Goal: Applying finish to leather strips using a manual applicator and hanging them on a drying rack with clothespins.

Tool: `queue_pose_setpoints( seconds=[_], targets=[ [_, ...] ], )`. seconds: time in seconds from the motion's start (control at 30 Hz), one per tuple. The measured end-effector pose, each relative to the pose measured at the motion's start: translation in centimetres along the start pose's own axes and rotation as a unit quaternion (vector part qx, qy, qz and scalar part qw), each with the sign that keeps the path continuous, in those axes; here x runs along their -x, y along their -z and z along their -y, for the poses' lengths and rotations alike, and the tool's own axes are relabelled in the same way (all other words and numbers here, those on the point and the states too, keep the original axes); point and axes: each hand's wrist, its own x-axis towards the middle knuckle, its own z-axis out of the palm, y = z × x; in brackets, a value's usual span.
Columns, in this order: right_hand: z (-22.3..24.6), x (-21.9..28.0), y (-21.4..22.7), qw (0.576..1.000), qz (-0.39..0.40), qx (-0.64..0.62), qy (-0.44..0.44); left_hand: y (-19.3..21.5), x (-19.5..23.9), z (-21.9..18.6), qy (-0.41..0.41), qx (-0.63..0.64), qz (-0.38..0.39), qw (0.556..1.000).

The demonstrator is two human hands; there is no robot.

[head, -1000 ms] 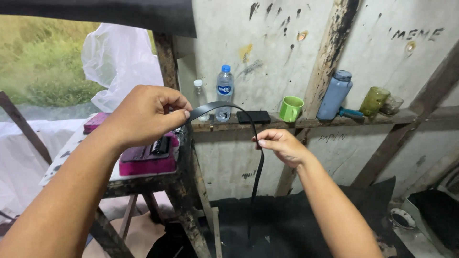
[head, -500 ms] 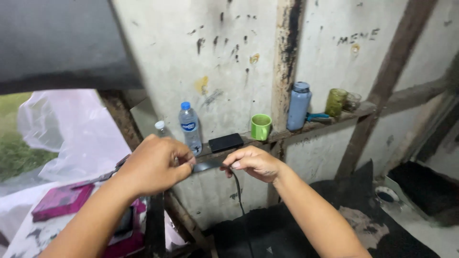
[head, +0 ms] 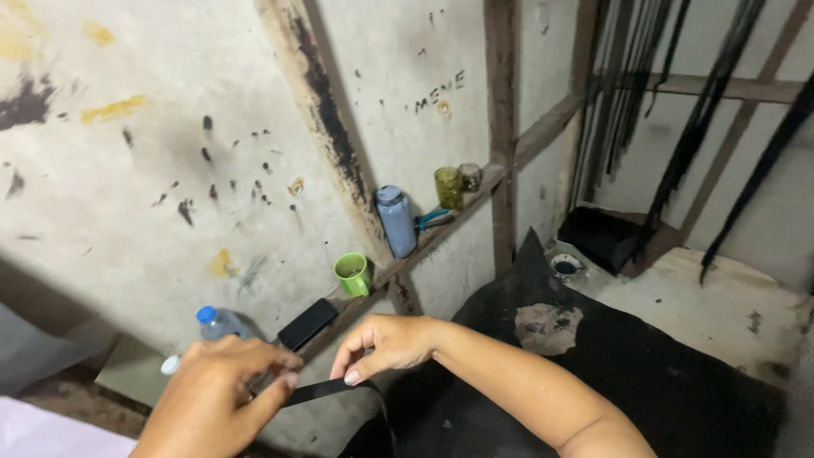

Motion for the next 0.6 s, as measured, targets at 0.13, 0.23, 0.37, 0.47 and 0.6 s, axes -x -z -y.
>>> queue_pose_setpoints(
  seconds=[0.13, 0.23, 0.37, 0.47, 0.6],
  targets=[
    [-0.6, 2.9, 2.1, 0.999, -0.050, 0.008, -0.013, 3.4, 0.3, -1.3, -0.074, 0.058, -0.230, 0.969],
    [-1.5, 5.6, 3.9, 0.996, -0.090, -0.015, -0.003, 4.2, 0.2, -3.3, -0.058, 0.053, -0.298, 0.951],
    [-3.2, 9.2, 6.3, 0.985, -0.168, -0.033, 0.004, 1.3, -2.1, -3.1, 0.010, 0.045, -0.276, 0.960],
    [-3.4, 12.1, 7.8, 0.975, -0.204, -0.086, 0.000, -7.1, -7.7, 3.8, -0.133, -0.032, -0.207, 0.969],
    [-4.1, 15.7, 10.3, 0.962, -0.267, -0.063, 0.005, -15.0, -16.9, 13.9, -0.154, -0.007, -0.216, 0.964]
  ],
)
